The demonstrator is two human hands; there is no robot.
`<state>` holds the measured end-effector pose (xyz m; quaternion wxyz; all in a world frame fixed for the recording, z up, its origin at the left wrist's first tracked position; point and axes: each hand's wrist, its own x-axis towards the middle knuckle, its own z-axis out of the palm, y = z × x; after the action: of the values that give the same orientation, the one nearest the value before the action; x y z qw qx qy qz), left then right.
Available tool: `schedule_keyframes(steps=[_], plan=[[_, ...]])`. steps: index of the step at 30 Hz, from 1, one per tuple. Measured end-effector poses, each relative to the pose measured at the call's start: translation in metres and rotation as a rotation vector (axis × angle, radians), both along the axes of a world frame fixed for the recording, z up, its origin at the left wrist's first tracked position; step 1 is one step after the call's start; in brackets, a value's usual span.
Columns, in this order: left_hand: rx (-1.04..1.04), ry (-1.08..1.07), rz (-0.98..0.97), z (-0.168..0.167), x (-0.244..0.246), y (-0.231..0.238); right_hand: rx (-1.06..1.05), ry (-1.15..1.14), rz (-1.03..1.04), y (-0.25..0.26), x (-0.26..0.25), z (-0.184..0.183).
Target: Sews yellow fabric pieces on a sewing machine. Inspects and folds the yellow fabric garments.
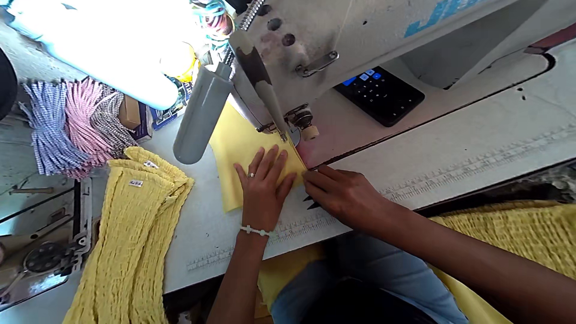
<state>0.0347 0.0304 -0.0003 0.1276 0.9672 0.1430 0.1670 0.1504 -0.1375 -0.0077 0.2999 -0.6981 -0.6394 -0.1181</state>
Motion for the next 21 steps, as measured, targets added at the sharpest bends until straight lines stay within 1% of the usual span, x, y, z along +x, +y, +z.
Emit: schedule_keyframes(steps=[10,17,21], plan=[[-0.032,0.067,-0.054,0.01,0.034,0.044,-0.03,-0.007,-0.003,0.036,0.029,0.005],[-0.106,0.056,-0.08,0.02,0.046,0.056,-0.031,-0.005,-0.102,0.049,0.037,-0.002],[-0.155,0.033,-0.087,0.02,0.05,0.064,-0.022,-0.003,-0.119,0.048,0.037,-0.005]])
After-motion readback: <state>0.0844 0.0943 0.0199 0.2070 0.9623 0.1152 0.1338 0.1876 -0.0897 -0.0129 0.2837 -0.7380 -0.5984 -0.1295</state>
